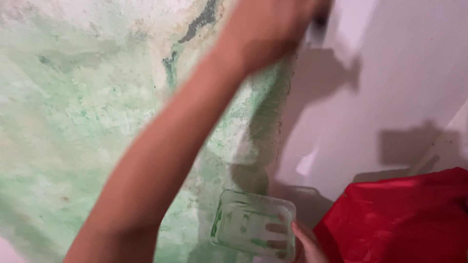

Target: The person carries a paint can to a room, places it on a table, and then uses a paintbrush and a small roller to apply green paint to a wall. The person repeatedly dips the brush into a paint tray and paints vertical sections of the wall.

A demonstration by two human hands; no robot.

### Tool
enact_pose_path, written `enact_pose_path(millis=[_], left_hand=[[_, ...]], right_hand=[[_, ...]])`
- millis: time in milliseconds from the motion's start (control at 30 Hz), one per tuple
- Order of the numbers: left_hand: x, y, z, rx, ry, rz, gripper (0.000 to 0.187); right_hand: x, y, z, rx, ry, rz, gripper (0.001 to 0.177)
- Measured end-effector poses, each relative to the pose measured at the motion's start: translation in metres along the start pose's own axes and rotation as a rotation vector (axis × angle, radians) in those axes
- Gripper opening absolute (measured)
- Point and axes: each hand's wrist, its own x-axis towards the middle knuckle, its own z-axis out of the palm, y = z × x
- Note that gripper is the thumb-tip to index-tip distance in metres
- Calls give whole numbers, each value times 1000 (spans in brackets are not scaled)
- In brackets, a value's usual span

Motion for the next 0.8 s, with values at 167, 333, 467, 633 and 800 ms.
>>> enact_pose_path(millis=[167,333,467,633,800], left_hand=[[-185,94,-39,-101,-92,370,41],[-226,105,-63,-520,-484,203,12],[-125,33,-67,-431,-168,272,11],[-47,-42,-70,217,55,295,13],[-158,16,-80,234,-31,403,39]], right_hand=[[22,5,-34,29,128,-109,53],[33,-10,-32,27,141,-139,56],[19,-50,33,64,175,-132,58],[7,-80,94,-68,109,-137,62],[17,-55,67,-98,217,-52,63]])
